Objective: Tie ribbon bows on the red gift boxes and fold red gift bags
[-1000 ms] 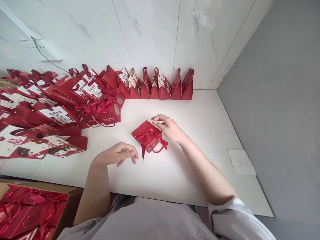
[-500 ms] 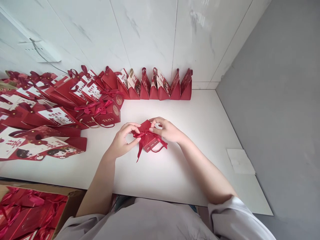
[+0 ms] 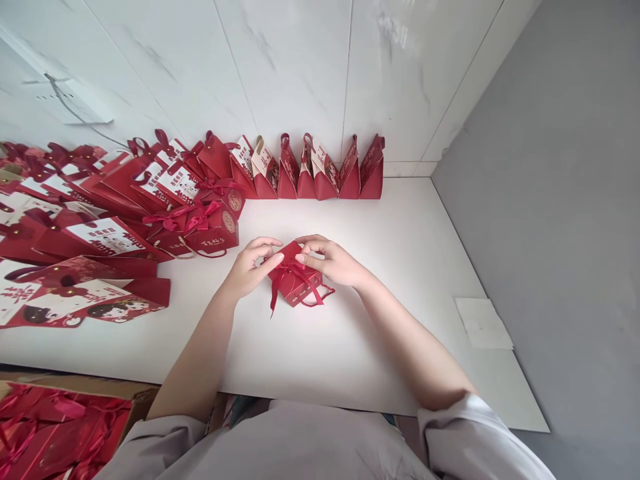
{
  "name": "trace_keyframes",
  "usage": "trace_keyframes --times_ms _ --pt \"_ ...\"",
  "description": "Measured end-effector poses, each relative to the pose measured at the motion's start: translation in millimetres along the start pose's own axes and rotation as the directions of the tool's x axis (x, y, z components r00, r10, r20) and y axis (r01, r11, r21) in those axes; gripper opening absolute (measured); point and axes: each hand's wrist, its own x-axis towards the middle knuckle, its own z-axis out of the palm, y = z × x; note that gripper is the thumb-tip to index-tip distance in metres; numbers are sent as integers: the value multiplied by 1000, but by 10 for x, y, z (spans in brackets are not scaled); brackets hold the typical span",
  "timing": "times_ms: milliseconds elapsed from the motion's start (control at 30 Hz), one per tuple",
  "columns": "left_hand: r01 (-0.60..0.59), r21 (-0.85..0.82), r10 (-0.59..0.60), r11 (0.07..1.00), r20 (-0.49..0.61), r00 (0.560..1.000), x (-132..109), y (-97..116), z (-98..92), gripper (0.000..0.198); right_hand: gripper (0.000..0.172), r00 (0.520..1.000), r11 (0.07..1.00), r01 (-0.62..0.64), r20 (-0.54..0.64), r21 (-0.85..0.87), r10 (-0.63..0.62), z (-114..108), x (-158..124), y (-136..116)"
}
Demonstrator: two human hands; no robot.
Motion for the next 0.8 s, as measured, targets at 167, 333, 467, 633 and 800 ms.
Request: trace_keyframes --times_ms 167,333,467,633,800 --pt "33 -29 -33 999 15 999 15 0 126 40 29 998 1000 10 -63 -3 -10 18 20 38" --pt "66 -105 -65 992 20 998 -11 -54 165 38 28 993 999 36 -112 -3 -36 -6 13 30" --pt "65 -136 -65 989 7 998 -26 -72 182 37 28 999 999 21 -26 -38 -22 -37 -20 -39" --pt "77 -136 -79 988 -11 997 -33 -79 194 38 22 998 984 50 35 -170 -45 -33 -45 -106" --pt "72 -132 -76 989 -23 997 -44 -75 191 42 13 993 971 87 92 -222 -68 -58 -48 -67"
